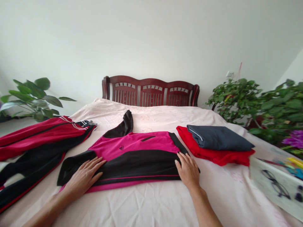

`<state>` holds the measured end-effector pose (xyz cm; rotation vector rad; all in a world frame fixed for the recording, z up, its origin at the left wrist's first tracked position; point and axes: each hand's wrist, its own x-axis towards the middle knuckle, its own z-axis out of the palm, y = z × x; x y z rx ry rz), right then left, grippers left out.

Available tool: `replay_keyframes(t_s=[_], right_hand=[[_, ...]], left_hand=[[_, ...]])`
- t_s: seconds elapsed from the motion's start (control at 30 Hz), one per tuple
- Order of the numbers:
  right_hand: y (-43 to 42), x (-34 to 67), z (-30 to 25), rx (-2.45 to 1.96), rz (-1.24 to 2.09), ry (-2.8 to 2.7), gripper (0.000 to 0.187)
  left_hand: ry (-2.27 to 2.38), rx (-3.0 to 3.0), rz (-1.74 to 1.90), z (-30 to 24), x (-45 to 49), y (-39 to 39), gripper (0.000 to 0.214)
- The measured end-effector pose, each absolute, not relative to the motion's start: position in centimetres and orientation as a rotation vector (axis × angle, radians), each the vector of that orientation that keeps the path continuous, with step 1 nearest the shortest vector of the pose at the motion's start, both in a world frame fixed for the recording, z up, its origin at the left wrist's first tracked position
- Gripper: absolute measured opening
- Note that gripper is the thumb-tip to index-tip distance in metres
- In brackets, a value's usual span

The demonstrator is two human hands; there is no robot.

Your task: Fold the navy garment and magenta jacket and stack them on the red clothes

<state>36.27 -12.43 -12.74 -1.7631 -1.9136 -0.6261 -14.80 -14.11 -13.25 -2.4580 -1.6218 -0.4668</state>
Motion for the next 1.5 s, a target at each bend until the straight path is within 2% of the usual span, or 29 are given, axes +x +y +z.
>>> replay_keyframes(t_s=[0.13, 0.27, 0.43, 0.5, 0.67, 0.87, 1.03, 1.13, 1.27, 1.4, 1.5], right_hand=[[-12.3, 36.5, -12.9, -1.754, -0.599, -1.903, 0.044], [-12.0, 37.1, -13.0, -1.688, -0.471, -1.92, 0.046], [-14.2, 38.3, -12.3, -1.577, -0.365, -2.038, 0.053], [-15.9, 39.0, -11.7, -1.533, -0.388, -2.189, 0.059], [-17.7, 40.3, -10.3, -1.414, -0.576, -2.46, 0.083], [-14.7, 38.9, -9.6, -1.44, -0.623, -2.404, 0.081], [-15.1, 38.2, -7.1, -1.476, -0.565, -2.42, 0.069], [-17.6, 38.7, -6.6, -1.448, -0.599, -2.401, 0.072], [-21.8, 39.4, -9.0, -1.419, -0.576, -2.435, 0.08], [-24.0, 39.9, -10.1, -1.561, -0.34, -2.446, 0.088], [-23.5, 39.3, -7.7, -1.588, 0.007, -2.48, 0.076]], left_hand=[[-1.495, -2.482, -0.606, -12.3, -14.6, -15.0, 0.06], [-1.299, -2.716, -0.539, -10.9, -14.3, -16.3, 0.065], [-1.301, -2.815, -0.451, -10.8, -15.0, -16.8, 0.054], [-1.315, -2.793, -0.483, -11.3, -15.7, -16.8, 0.052], [-1.369, -2.719, -0.52, -12.4, -16.9, -16.8, 0.068], [-1.566, -2.656, -0.48, -11.3, -16.1, -15.4, 0.082], [-1.478, -2.695, -0.547, -10.3, -16.9, -15.4, 0.078], [-1.362, -2.752, -0.519, -10.5, -18.5, -16.8, 0.074], [-1.324, -2.815, -0.456, -11.5, -20.5, -18.9, 0.065], [-1.433, -2.802, -0.458, -10.8, -20.6, -20.2, 0.058], [-1.51, -2.863, -0.416, -8.4, -18.7, -20.5, 0.042]])
